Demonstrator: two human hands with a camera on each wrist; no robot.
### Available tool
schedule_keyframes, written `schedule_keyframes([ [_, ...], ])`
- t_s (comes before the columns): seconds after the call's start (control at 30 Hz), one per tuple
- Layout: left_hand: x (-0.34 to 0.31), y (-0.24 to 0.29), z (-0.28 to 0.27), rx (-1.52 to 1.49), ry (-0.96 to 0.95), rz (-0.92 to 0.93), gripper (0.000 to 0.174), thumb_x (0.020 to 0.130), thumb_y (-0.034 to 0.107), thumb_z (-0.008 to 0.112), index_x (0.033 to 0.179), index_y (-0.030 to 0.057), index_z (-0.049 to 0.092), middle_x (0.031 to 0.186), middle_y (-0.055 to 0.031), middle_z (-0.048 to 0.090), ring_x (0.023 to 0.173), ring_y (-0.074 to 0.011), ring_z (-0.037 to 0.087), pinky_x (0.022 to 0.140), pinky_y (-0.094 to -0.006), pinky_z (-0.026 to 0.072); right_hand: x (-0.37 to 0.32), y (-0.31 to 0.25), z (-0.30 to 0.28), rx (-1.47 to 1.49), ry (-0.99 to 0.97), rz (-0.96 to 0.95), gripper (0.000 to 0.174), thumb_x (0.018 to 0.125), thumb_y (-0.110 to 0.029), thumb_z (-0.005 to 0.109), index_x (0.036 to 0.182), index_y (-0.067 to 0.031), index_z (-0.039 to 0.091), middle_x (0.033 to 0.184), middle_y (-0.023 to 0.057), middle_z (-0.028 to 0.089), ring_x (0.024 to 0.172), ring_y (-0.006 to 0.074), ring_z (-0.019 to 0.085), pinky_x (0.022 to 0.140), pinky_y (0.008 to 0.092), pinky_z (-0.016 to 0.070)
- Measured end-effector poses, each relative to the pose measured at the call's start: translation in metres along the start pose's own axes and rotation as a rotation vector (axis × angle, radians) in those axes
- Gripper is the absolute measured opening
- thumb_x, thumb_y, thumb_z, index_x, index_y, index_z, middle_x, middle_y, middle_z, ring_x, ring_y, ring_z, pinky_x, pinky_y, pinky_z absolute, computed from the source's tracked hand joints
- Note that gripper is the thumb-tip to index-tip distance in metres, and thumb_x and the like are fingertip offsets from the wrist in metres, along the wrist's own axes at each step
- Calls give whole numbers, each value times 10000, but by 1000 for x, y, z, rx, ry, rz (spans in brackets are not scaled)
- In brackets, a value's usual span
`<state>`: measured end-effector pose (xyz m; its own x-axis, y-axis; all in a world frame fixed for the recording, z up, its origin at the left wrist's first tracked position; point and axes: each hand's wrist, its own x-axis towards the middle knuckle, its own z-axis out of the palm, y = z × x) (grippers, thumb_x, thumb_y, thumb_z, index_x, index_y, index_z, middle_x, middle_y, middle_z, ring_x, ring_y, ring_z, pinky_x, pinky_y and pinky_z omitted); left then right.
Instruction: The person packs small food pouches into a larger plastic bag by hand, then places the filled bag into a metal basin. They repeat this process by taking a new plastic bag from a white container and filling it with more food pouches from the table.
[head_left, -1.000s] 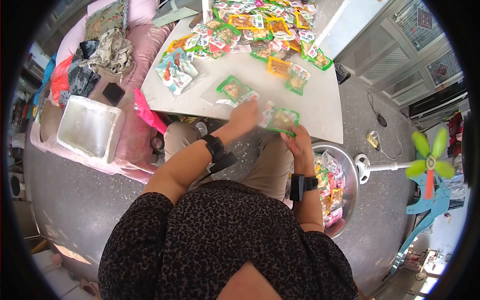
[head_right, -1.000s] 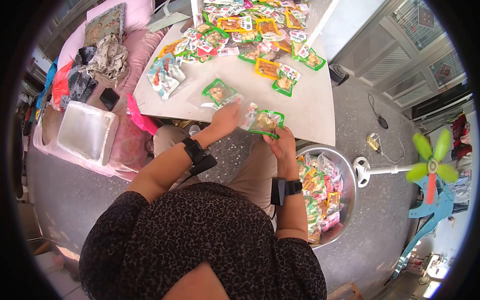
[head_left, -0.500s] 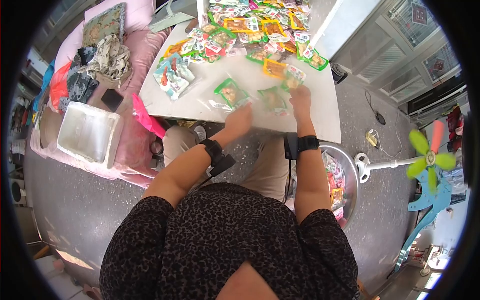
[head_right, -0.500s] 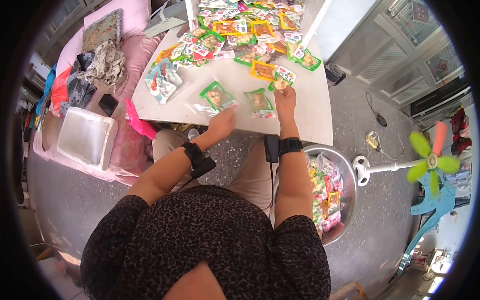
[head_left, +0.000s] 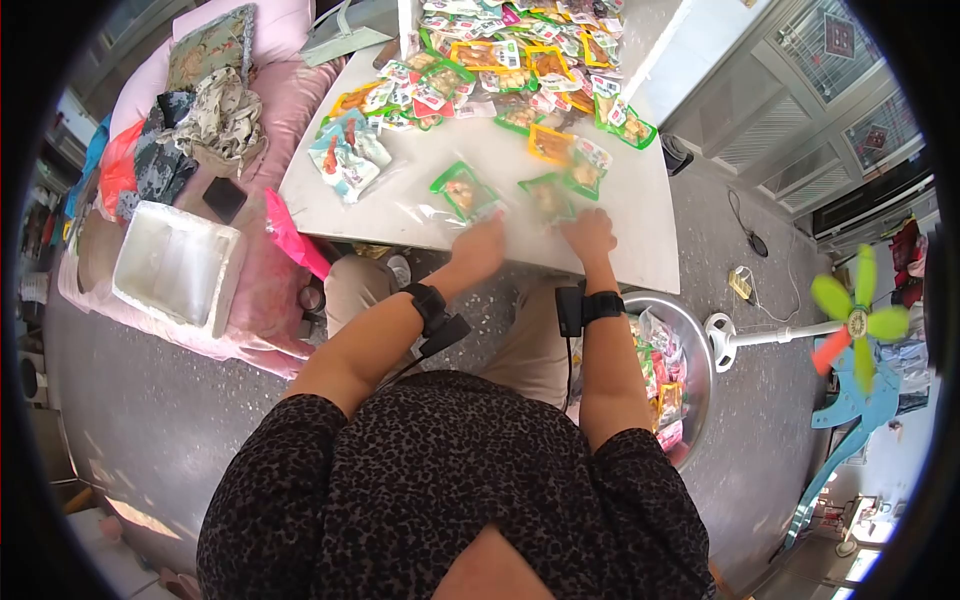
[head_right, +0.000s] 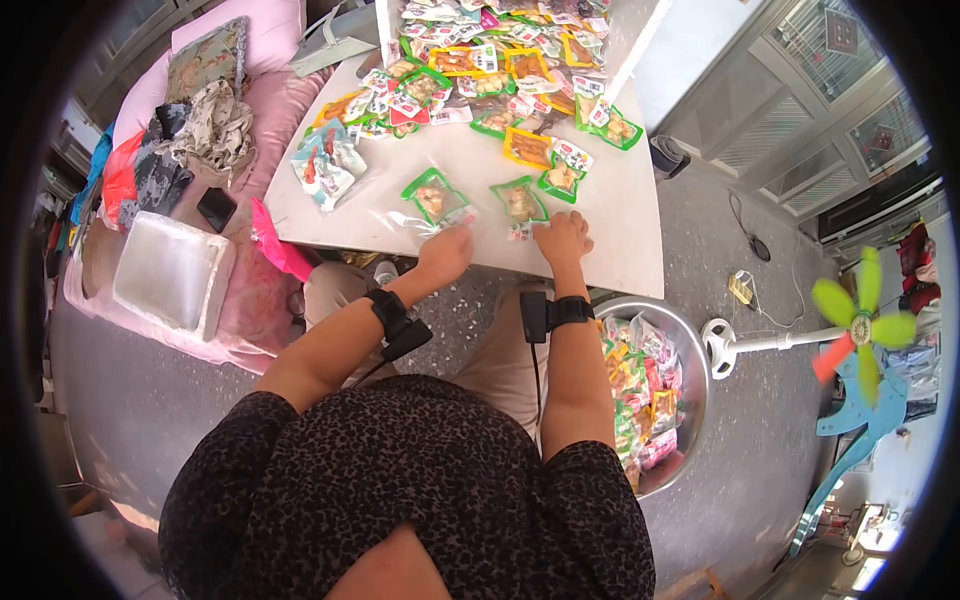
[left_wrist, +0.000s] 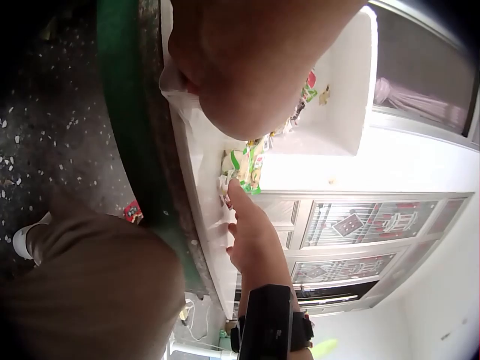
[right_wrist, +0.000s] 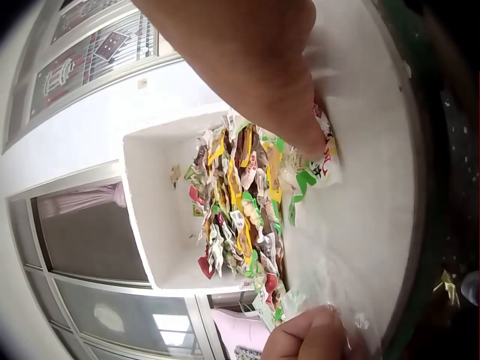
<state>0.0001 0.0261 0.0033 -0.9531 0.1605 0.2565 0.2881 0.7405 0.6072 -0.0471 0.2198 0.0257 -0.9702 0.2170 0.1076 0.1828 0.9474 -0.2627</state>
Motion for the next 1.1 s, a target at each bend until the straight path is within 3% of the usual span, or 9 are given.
schedule_keyframes([
  [0.1,2,0,-1,22,-32,-11,145,766,172,397,797,58,480,764,-145,531,741,-319,510,640,-420,398,7,14,16,474,39,-141,212,659,-217,578,720,-29,503,783,88,532,712,238,519,595,354,411],
  [0.2,0,-2,0,-11,12,0,213,775,168,392,921,60,504,825,-143,533,779,-311,509,671,-401,400,-6,11,7,1210,-42,46,63,736,-73,489,723,-18,460,661,88,520,608,217,543,534,333,453],
  [0.3,2,-3,2,-93,65,9,295,786,170,390,1040,52,481,884,-144,529,821,-304,505,708,-375,400,-23,14,-13,1689,-139,165,53,754,2,455,713,-20,432,672,89,511,582,174,536,491,291,455],
  [0.4,3,-4,4,-148,120,33,317,793,175,389,1071,45,468,912,-147,527,843,-303,502,729,-359,398,-44,15,-27,1837,-221,208,60,754,14,447,715,-25,424,657,90,507,573,183,534,490,306,460],
  [0.53,4,7,-3,-171,98,16,327,779,161,380,1059,5,446,964,-188,520,887,-320,492,753,-390,394,-59,21,-28,1803,-353,302,53,755,17,447,737,-28,426,658,77,501,573,176,531,502,310,461],
  [0.63,4,14,-8,-163,81,-8,286,779,171,387,997,4,466,882,-181,536,829,-322,506,710,-398,406,-62,22,-21,1785,-443,269,54,758,8,454,792,-29,434,692,80,516,588,171,535,511,323,467],
  [0.73,6,13,-7,-7,115,128,220,767,183,413,889,17,490,801,-162,543,756,-318,521,653,-404,419,-58,14,-19,1740,-504,235,55,755,7,458,795,-26,437,701,85,523,598,177,541,511,324,468],
  [0.83,3,26,-24,173,-91,130,178,760,187,430,831,40,502,864,-140,545,788,-302,523,656,-387,426,-55,7,-20,1711,-524,258,55,753,6,460,795,-24,440,705,88,528,597,177,542,503,320,466],
  [1.1,10,37,-40,150,-66,30,218,753,190,415,908,54,488,810,-133,543,779,-300,527,650,-403,419,-42,13,-12,1734,-554,276,70,741,15,465,796,-24,445,694,95,535,576,189,540,477,332,465],
])
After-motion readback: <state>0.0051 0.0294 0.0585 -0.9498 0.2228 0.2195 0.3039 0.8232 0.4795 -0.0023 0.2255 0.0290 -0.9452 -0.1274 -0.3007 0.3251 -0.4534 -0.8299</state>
